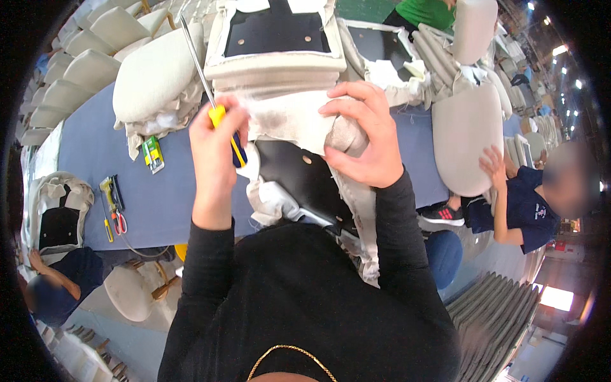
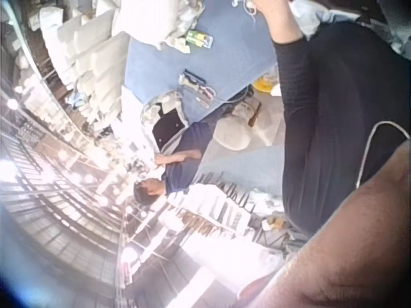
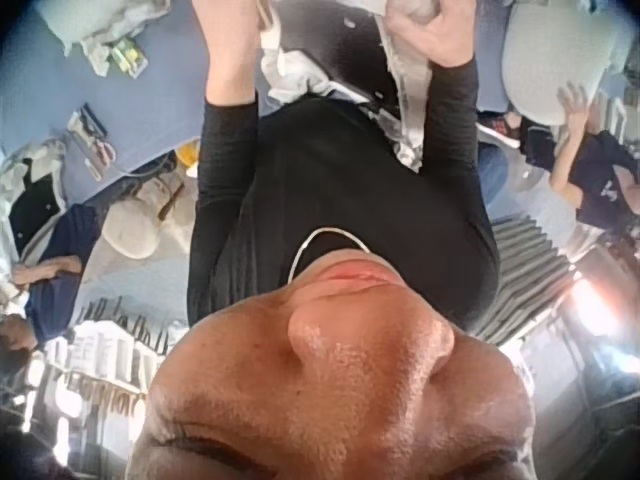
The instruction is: The person walks to a workbench and begins upholstering a seat cushion. They use a screwdriver to pry and remove old fabric, then use a staple gun to attach new fabric to the cushion. The person repeatedly pulls and staples the fabric to secure it.
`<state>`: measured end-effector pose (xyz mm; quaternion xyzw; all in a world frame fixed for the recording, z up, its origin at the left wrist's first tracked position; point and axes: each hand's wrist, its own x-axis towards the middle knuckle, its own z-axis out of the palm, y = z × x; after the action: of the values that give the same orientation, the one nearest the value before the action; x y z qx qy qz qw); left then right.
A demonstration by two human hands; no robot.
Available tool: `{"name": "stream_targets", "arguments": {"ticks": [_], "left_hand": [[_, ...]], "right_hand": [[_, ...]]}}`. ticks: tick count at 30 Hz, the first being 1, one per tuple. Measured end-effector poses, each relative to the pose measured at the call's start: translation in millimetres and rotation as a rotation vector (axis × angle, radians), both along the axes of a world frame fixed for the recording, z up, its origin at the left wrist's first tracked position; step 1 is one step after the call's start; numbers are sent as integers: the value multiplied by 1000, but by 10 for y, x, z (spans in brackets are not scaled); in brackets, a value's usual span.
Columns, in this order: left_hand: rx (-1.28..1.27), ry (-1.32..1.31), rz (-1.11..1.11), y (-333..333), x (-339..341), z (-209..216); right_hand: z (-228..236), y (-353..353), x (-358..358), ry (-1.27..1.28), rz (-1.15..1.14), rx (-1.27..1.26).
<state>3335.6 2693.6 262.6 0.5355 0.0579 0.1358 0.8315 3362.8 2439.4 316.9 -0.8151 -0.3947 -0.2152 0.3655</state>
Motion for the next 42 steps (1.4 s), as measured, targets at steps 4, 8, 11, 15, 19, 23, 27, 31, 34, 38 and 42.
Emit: {"name": "stream_targets", "arguments": {"ticks": [4,8,11,15,19,23,27,31,34,38,42], "left_hand": [[27,48,-75,-104,-246,-43],[62,-23,-106,-244,-434,29],[142,-58,-174,-302,-510,69],[250,-193,-108,-429,-300,45],[412,-15,-131,-361,-254,254],[578,-191,-104,-246,-484,27],[528,44,-266,-136,-742,-232],[607,-43,-151,-156,-733,-368],[749,-42,-187,-71,-707,-405],[702,19,-226,-65,-657,-400],[743,24,-267,-34,-609,-341]], "right_hand": [[111,109,94,87,-6,-2],[237,184,149,92,-35,-23],[221,255,161,255,-107,56],[265,433,72,315,-57,84],[317,427,2,233,-31,0],[209,257,138,289,-64,52],[141,189,201,375,-57,130],[87,141,277,399,-58,160],[83,120,304,445,-80,186],[61,97,339,442,-110,206],[46,41,346,504,-92,250]]}}
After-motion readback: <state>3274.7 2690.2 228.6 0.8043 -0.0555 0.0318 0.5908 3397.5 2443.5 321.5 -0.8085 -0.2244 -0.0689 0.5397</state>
